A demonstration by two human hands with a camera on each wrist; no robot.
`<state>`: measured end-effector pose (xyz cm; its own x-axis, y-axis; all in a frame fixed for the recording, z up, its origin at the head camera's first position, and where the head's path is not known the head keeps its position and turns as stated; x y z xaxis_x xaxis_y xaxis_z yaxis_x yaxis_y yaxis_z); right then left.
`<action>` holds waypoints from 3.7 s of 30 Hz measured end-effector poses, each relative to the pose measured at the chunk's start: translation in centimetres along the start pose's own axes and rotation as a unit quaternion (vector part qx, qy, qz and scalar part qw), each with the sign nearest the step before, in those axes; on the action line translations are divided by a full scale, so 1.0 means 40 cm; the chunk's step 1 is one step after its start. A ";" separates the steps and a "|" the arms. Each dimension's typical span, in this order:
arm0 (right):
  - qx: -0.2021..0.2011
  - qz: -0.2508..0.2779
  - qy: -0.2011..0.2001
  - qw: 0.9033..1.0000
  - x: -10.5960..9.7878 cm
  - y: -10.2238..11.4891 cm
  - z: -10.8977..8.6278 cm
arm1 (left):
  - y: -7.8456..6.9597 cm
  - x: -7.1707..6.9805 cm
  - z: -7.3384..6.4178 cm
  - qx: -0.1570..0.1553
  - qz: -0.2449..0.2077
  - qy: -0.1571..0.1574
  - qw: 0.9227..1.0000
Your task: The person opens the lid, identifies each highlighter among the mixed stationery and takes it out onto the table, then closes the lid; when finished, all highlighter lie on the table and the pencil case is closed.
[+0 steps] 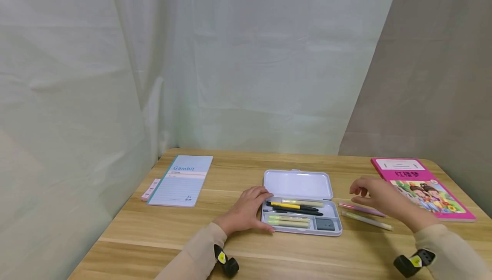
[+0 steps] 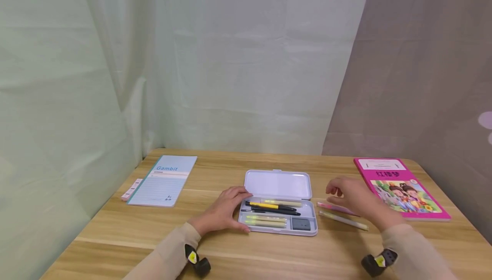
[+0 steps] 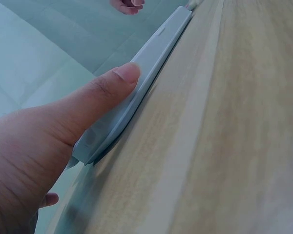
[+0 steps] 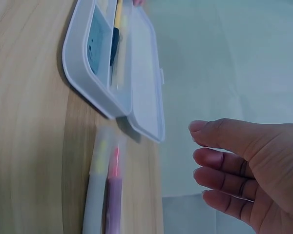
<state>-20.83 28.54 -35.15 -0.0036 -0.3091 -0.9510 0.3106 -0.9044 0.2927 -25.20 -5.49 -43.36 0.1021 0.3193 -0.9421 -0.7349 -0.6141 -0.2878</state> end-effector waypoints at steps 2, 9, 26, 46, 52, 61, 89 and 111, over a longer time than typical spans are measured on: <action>-0.011 0.002 0.000 1.000 0.005 0.007 0.007 | 0.000 -0.001 0.000 0.002 0.001 -0.003 1.000; -0.020 -0.001 0.002 1.000 0.028 0.039 0.024 | 0.003 0.002 0.001 0.009 0.006 -0.006 1.000; -0.056 0.037 0.021 0.998 0.113 0.094 0.066 | 0.000 -0.001 -0.001 0.007 0.005 -0.002 1.000; -0.063 -0.012 0.018 0.998 0.157 0.110 0.072 | -0.002 -0.001 0.000 0.007 0.006 0.001 1.000; -0.069 -0.032 0.012 0.997 0.163 0.113 0.072 | -0.001 0.000 0.001 0.007 0.008 0.001 1.000; -0.061 -0.054 0.004 0.997 0.172 0.117 0.072 | 0.002 0.004 0.002 0.011 0.013 -0.003 1.000; -0.072 -0.141 -0.031 0.987 0.179 0.124 0.077 | 0.002 0.004 0.001 0.008 0.014 -0.001 1.000; -0.054 -0.072 -0.054 0.994 0.145 0.092 0.045 | 0.000 0.008 -0.001 0.009 0.010 -0.005 1.000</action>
<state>-21.42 22.88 -39.39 -0.1565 -0.2130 -0.9644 0.3997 -0.9066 0.1354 -25.14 -5.42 -43.69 0.0805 0.3139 -0.9460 -0.7482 -0.6081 -0.2654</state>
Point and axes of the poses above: each hand's wrist, its own z-axis towards the middle knuckle, its own x-axis out of the palm, y = z × x, the point moved 3 cm from there along z, towards the middle knuckle, and after that the axes turned 3 degrees about x, right-handed, at the moved point
